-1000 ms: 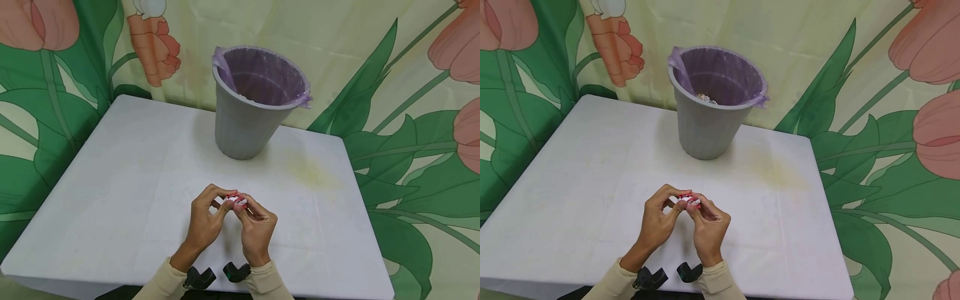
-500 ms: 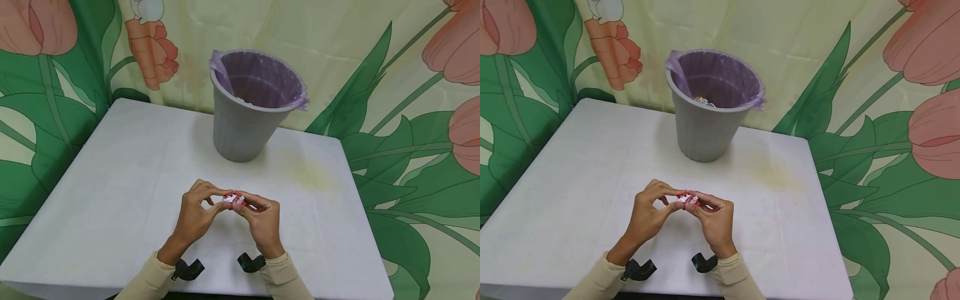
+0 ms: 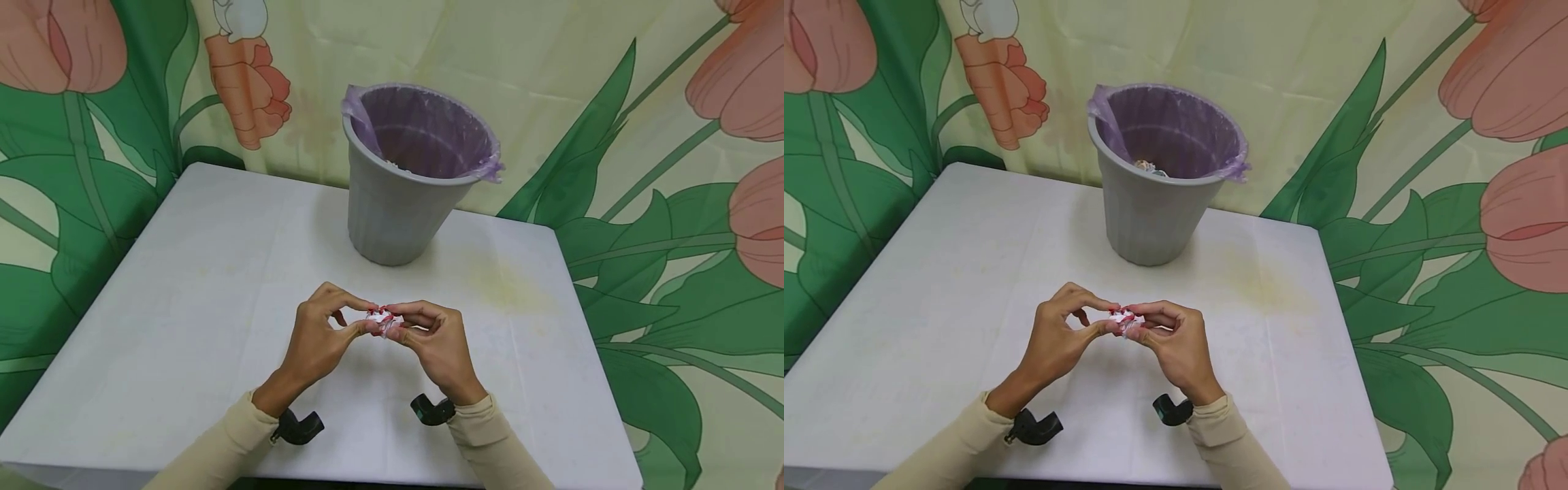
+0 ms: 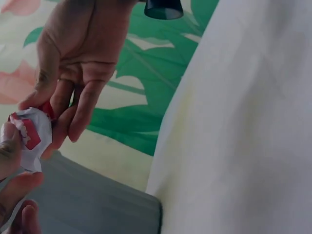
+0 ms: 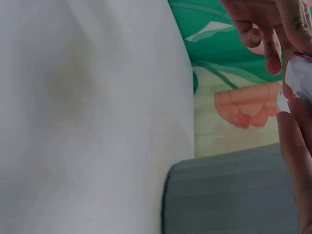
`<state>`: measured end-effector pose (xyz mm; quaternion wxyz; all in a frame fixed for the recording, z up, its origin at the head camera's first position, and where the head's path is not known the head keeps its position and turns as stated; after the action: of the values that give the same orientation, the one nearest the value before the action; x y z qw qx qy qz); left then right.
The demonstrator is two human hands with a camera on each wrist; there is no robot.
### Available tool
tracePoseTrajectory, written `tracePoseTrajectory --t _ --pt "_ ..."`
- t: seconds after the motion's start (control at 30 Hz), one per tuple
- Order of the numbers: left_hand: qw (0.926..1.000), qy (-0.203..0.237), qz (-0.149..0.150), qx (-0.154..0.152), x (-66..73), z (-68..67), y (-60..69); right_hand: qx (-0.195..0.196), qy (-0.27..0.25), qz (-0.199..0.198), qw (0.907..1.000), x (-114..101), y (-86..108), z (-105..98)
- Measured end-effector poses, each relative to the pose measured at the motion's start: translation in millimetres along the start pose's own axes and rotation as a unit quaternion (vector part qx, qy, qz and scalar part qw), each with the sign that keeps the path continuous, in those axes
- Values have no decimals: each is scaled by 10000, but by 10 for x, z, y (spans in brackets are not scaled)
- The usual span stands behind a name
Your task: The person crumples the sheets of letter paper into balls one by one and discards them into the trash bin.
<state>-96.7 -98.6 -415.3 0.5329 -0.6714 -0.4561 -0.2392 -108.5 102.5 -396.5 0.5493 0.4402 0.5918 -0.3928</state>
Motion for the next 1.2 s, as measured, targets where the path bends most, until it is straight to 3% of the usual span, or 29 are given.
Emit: tracePoseTrajectory --t 0.27,0.9,1.2 --pt "9998 -24 176 113 115 -50 -187 85 244 -112 9996 -202 -115 -58" --pt "9981 -192 576 109 472 -258 -840 -129 399 -433 9982 -903 -422 -204" --pt "9966 -251 773 125 621 -312 -1114 -19 603 -662 9960 -1154 -576 -282"
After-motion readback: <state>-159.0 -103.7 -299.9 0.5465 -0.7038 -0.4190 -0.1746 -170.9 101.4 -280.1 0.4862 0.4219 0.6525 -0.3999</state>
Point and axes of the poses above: each hand's wrist, its own y-axis away from the middle knuckle, its own z-axis out of the palm, x = y × z, the point moved 4 cm from there along -y, towards the middle knuckle, and after that the axes turned 4 degrees about z, right-handed, at the moved point
